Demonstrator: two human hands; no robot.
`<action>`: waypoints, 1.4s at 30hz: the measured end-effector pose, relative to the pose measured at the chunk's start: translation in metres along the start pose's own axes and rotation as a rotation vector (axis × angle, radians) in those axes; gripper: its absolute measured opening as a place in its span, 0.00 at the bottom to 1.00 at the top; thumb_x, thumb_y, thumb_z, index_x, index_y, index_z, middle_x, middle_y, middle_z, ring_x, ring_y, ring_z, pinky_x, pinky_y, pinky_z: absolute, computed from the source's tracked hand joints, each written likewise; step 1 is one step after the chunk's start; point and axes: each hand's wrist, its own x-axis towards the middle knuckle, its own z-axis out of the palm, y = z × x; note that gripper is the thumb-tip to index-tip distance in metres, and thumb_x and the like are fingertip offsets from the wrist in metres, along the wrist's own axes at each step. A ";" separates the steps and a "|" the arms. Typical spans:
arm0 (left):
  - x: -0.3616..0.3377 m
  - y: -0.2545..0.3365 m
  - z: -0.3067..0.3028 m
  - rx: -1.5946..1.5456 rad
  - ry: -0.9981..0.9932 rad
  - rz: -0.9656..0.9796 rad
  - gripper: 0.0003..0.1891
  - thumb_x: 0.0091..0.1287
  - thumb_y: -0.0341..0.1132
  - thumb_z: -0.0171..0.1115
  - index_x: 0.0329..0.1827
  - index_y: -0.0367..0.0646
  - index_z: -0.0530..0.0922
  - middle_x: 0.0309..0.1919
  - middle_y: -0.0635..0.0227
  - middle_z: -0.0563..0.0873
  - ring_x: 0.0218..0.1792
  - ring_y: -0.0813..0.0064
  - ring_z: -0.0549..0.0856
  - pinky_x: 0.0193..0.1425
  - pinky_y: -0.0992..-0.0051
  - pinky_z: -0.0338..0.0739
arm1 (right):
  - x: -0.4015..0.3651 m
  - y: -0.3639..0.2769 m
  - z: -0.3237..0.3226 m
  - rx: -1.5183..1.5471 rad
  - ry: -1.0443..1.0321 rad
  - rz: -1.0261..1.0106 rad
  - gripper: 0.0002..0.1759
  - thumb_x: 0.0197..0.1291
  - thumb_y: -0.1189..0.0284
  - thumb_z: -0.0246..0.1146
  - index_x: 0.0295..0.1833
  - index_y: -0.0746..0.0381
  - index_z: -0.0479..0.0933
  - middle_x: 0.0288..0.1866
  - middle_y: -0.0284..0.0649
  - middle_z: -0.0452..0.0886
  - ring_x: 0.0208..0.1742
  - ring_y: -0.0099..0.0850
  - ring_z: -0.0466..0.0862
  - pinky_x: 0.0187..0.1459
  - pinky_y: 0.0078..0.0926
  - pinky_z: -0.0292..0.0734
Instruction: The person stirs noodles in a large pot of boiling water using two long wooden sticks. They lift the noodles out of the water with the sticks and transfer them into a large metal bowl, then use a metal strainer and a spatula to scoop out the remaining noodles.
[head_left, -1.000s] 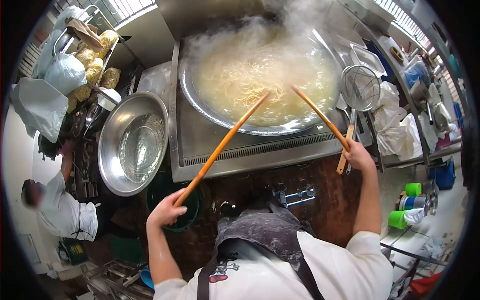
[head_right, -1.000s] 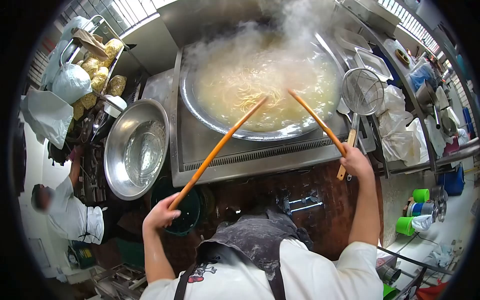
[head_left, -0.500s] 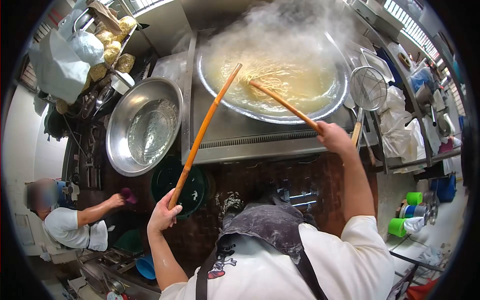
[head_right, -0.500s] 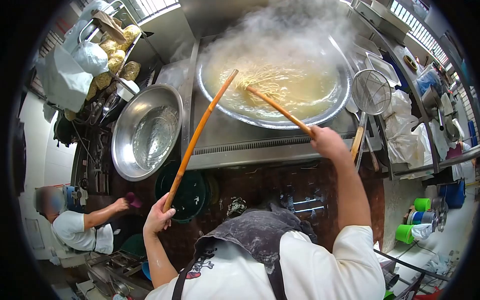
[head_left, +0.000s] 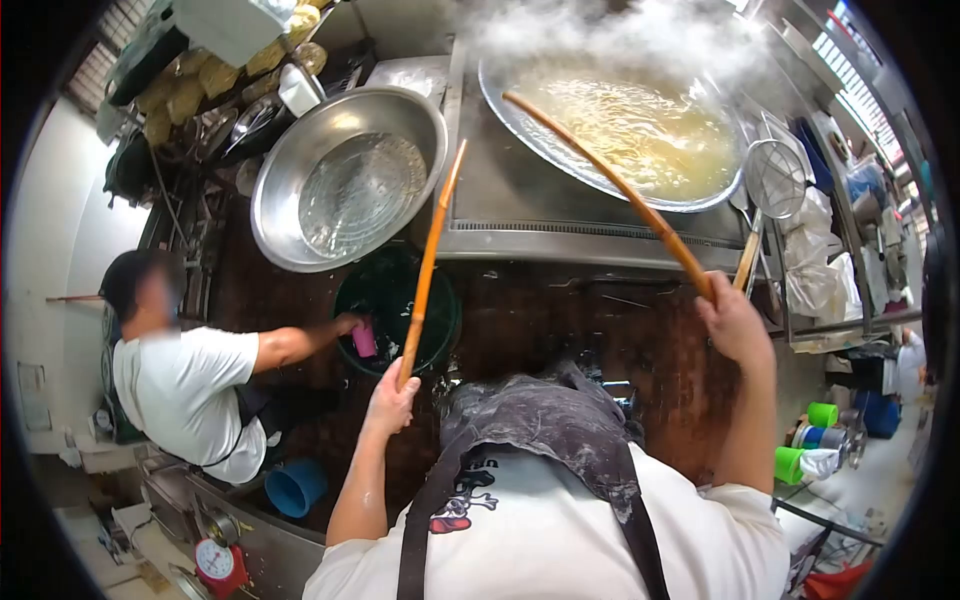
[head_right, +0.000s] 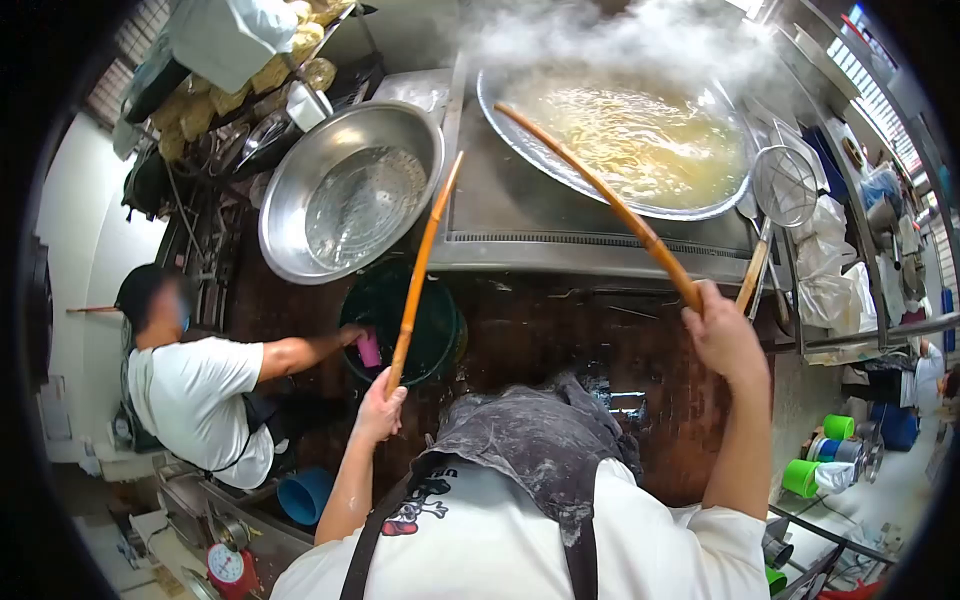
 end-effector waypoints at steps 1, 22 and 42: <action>-0.002 -0.008 0.003 -0.008 -0.010 -0.021 0.31 0.74 0.37 0.63 0.79 0.45 0.64 0.21 0.73 0.75 0.14 0.80 0.75 0.16 0.75 0.71 | -0.005 -0.015 0.017 0.057 -0.007 0.033 0.18 0.69 0.69 0.62 0.62 0.59 0.69 0.41 0.61 0.83 0.47 0.62 0.83 0.48 0.55 0.78; 0.053 0.035 0.020 -0.062 0.038 0.326 0.13 0.71 0.41 0.67 0.45 0.42 0.75 0.25 0.70 0.79 0.19 0.78 0.79 0.24 0.74 0.75 | 0.035 -0.014 0.148 0.495 0.088 0.063 0.14 0.70 0.66 0.62 0.55 0.63 0.73 0.38 0.54 0.83 0.40 0.48 0.84 0.45 0.40 0.78; 0.090 0.153 0.135 0.330 0.012 0.057 0.18 0.71 0.42 0.66 0.55 0.40 0.75 0.32 0.48 0.86 0.33 0.50 0.88 0.40 0.58 0.80 | 0.287 0.244 0.039 0.129 -0.299 0.070 0.16 0.63 0.72 0.65 0.54 0.64 0.73 0.46 0.57 0.84 0.49 0.55 0.84 0.51 0.47 0.78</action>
